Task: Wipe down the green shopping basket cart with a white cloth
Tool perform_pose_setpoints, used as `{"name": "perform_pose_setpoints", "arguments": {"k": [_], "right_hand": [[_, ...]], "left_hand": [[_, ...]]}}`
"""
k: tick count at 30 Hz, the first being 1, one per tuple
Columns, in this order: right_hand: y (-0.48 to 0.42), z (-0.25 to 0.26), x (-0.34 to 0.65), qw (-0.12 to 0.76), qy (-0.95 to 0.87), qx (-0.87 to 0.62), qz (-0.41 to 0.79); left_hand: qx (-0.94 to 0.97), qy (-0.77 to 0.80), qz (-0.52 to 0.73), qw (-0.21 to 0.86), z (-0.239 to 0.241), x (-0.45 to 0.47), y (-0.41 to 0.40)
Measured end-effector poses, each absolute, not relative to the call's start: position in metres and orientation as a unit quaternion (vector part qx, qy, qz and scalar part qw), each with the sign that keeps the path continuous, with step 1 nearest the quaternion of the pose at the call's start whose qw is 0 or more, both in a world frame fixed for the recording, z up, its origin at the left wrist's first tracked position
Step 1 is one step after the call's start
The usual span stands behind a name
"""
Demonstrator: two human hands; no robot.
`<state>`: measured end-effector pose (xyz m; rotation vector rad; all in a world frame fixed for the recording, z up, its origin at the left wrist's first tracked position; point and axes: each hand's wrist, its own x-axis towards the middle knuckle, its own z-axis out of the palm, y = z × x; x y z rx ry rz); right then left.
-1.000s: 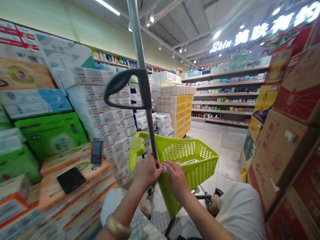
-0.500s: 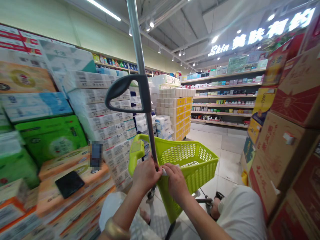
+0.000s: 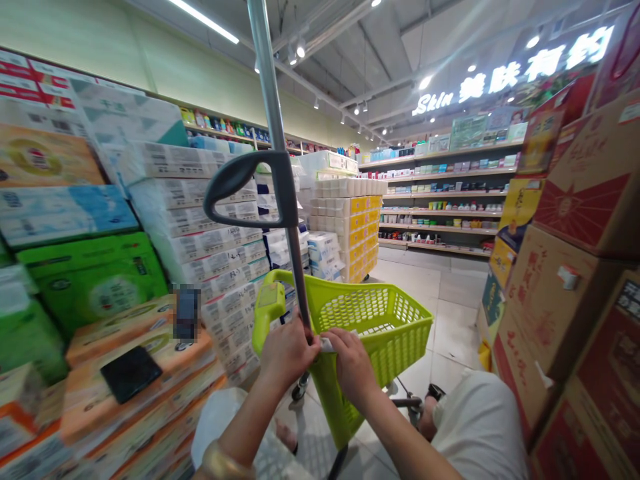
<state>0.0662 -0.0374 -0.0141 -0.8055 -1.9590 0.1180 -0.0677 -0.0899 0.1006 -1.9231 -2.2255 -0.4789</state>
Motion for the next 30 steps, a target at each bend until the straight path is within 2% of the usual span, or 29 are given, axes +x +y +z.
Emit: {"name": "perform_pose_setpoints", "arguments": {"k": [7, 15, 22, 25, 30], "right_hand": [[-0.018, -0.03, 0.092, 0.473, -0.769, -0.426, 0.05], [-0.032, -0.018, 0.069, 0.481, -0.804, -0.344, 0.067], [-0.01, -0.037, 0.098, 0.458, -0.766, -0.45, 0.044], [-0.016, -0.033, 0.087, 0.455, -0.775, -0.437, 0.049], [-0.022, -0.035, 0.08, 0.463, -0.788, -0.403, 0.048]], "left_hand": [[-0.64, -0.747, -0.163, 0.077, 0.101, -0.068, -0.089], [-0.644, -0.745, -0.155, 0.072, 0.107, -0.073, -0.091], [-0.63, -0.754, -0.17, 0.075, 0.106, -0.085, -0.089], [-0.632, -0.734, -0.22, 0.116, 0.103, -0.09, -0.089], [-0.613, -0.651, -0.364, 0.26, 0.09, -0.079, -0.104]]}}
